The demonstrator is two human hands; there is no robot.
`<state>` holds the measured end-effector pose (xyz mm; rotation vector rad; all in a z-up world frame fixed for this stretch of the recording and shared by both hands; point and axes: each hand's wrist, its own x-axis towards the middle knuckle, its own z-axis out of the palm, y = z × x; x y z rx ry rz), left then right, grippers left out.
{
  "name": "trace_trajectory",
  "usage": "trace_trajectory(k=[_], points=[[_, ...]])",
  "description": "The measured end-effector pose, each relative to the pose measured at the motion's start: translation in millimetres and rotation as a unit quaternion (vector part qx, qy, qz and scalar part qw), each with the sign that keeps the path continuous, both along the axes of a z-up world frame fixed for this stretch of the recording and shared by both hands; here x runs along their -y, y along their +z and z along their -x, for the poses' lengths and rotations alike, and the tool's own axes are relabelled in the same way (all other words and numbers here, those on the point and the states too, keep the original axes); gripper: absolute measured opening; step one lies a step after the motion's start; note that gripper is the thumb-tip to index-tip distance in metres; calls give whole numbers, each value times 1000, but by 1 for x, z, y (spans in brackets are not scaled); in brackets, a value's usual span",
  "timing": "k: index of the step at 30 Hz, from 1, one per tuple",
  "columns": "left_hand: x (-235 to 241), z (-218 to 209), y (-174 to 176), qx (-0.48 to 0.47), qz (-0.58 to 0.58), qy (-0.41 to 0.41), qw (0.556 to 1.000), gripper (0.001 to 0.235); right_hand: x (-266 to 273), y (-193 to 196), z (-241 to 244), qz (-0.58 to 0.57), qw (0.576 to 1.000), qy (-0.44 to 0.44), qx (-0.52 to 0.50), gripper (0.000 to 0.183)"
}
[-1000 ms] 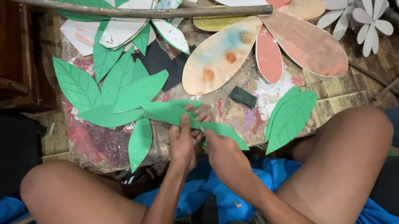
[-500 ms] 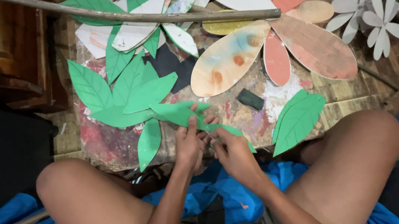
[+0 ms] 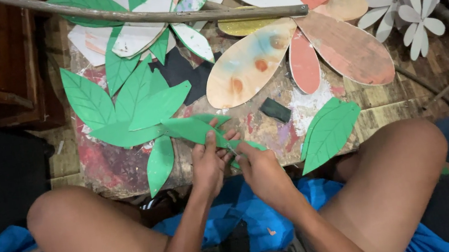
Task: Trimming the edges of green foam leaf cutouts using small scissors to refine their shape for a craft project.
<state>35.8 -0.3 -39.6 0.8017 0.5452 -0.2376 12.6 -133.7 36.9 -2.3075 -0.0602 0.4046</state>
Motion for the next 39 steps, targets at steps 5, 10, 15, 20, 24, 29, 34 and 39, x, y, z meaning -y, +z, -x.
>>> trace_trajectory(k=[5, 10, 15, 20, 24, 29, 34, 39], points=[[-1, 0, 2, -6, -2, 5, 1000, 48, -7, 11, 0, -9, 1000, 4, -7, 18], [3, -3, -4, -23, 4, 24, 999, 49, 0, -7, -3, 6, 1000, 20, -12, 17], [4, -4, -5, -35, 2, 31, 999, 49, 3, -11, -6, 17, 999, 19, -23, 17], [5, -4, 2, -7, -58, -4, 998, 54, -15, 2, -3, 75, 997, 10, 9, 26], [5, -6, 18, -36, -105, -12, 994, 44, -24, 15, -9, 129, 989, 61, -47, 22], [6, -4, 4, -22, -81, 9, 996, 40, -12, 3, -25, 74, 992, 64, -83, 22], [4, -5, 8, -20, -86, 10, 996, 41, 7, -27, -27, 6, 994, 28, -110, 11], [1, -3, 6, -12, -87, -17, 996, 42, 8, -22, -27, -114, 974, -57, -190, 12]])
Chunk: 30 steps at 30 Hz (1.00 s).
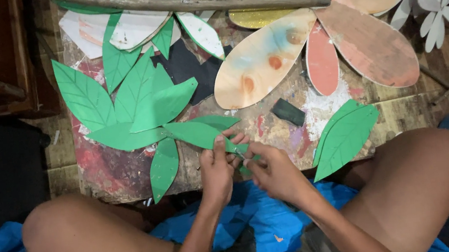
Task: Trimming the edges of green foam leaf cutouts using small scissors to refine their shape for a craft project.
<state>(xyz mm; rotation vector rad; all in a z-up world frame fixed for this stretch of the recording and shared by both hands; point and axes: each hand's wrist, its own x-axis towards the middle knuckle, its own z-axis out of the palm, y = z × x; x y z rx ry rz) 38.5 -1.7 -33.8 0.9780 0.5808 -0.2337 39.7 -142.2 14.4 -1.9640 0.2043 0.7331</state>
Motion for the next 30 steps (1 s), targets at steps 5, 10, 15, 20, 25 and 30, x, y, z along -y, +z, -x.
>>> trace_trajectory(k=[5, 10, 15, 20, 25, 30], points=[[4, -3, 2, -15, 33, 32, 999, 44, -3, -2, 5, -105, 988, -95, -56, 12], [2, -2, -5, -10, 30, 18, 999, 44, -6, 1, 6, -180, 966, -161, -94, 12], [2, -1, 5, -9, 41, 3, 999, 46, -2, 5, -2, -186, 964, -159, -103, 12], [1, -2, 8, -10, 42, -1, 999, 45, 8, -9, 9, -59, 998, -31, -11, 10], [2, -3, 4, -4, 38, 6, 999, 42, 14, -31, 9, -15, 997, 43, 68, 7], [6, 4, -34, 42, -65, 13, 997, 37, -3, 30, 16, -35, 967, 57, 244, 34]])
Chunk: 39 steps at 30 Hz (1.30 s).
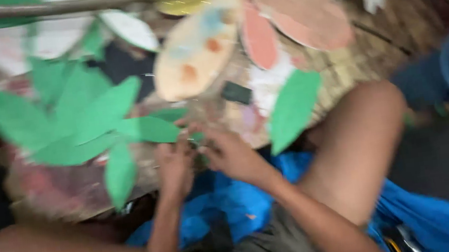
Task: Trimming the edges of green foam leaf cutouts using small scissors to refine their shape for a craft project.
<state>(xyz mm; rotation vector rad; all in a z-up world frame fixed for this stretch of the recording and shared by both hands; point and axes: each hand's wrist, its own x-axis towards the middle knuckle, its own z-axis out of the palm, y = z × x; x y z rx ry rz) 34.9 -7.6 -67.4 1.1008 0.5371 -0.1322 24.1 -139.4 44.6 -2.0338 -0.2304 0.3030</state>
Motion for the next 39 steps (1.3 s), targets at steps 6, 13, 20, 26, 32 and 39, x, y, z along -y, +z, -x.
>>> trace_trajectory(k=[6, 13, 20, 26, 32, 39], points=[[-2, 2, 3, 30, -9, -31, 999, 31, -15, -36, 20, 231, 966, -108, -48, 19], [1, 1, 9, 29, -7, -27, 999, 17, -24, -78, 34, 278, 948, -118, 105, 18], [14, -4, 43, 3, -19, 43, 999, 3, -14, -73, 31, 376, 907, -54, 180, 23], [12, -7, 47, -57, -51, 34, 997, 6, 4, -76, 21, 411, 865, 30, 286, 27], [10, -12, 54, -106, -42, 28, 993, 10, 10, -68, 13, 465, 758, 22, 458, 12], [-7, -7, 27, -93, -2, -49, 994, 27, 14, -67, 5, 385, 913, 68, 118, 21]])
